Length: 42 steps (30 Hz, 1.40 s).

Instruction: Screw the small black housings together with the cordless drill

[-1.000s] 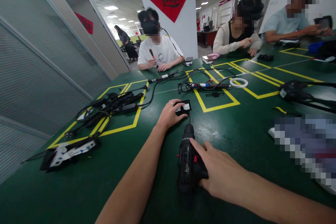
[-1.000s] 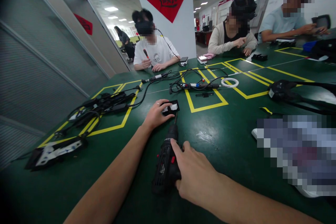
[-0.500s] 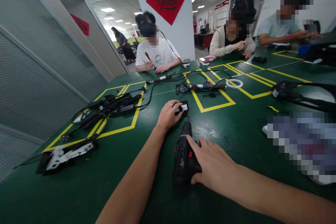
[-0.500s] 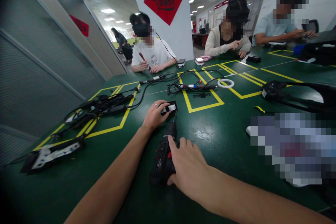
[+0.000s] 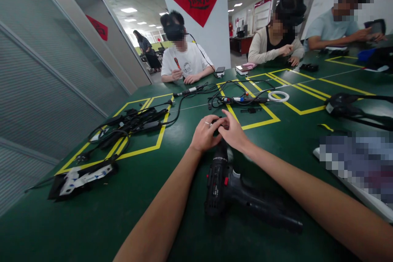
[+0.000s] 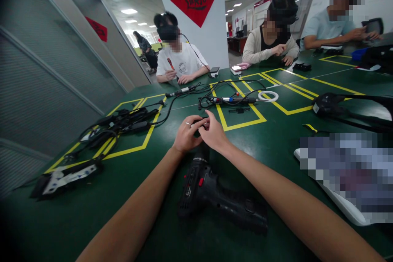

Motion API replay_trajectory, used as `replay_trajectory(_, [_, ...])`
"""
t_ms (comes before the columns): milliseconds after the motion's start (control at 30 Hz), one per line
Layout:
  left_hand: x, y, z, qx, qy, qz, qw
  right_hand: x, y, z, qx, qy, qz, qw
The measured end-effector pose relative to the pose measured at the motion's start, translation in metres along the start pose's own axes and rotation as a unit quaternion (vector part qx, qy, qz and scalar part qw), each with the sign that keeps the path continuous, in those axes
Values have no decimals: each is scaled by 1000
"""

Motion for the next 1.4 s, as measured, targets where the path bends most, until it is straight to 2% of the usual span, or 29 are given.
replay_trajectory(133, [-2,-3,1,-23,-27,6,999,-5,-10,-18,-53,12,11,998])
replay_trajectory(267, [-4,-4,1,-39,-27,15,999,-8,-16,-31,-65,14,-17,998])
replay_trajectory(400, [-4,-1,3,-42,19,24,999,-4,-11,-42,-19,6,-76,997])
replay_trajectory(500, [1,0,13,-49,78,13,996,-1,-3,-46,41,-1,-94,995])
replay_trajectory(567, [5,-3,22,-53,112,13,992,1,1,-45,81,0,-84,993])
replay_trajectory(667, [11,-11,32,-41,139,42,989,3,4,-40,138,7,-60,989])
replay_trajectory(800, [10,-15,31,-29,125,50,990,4,3,-36,193,24,-13,981])
replay_trajectory(900, [8,-13,23,-15,105,46,993,3,1,-36,214,43,17,976])
replay_trajectory(1000, [7,-12,19,12,113,38,993,3,1,-37,224,59,28,972])
replay_trajectory(1200, [10,-13,29,78,131,-6,988,7,2,-30,219,91,24,971])
replay_trajectory(1300, [14,-9,41,83,172,-31,981,8,5,-27,212,97,6,972])
replay_trajectory(1400, [18,2,51,56,253,-54,964,8,8,-29,211,85,-24,973])
Point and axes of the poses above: each hand's wrist, its own x-axis away from the middle knuckle, its own y-axis out of the back of the hand, z = x × y, the point moved 2 cm from there along -x, towards the middle knuckle, and after that the axes turned 3 degrees about z, right-handed, at the moved point
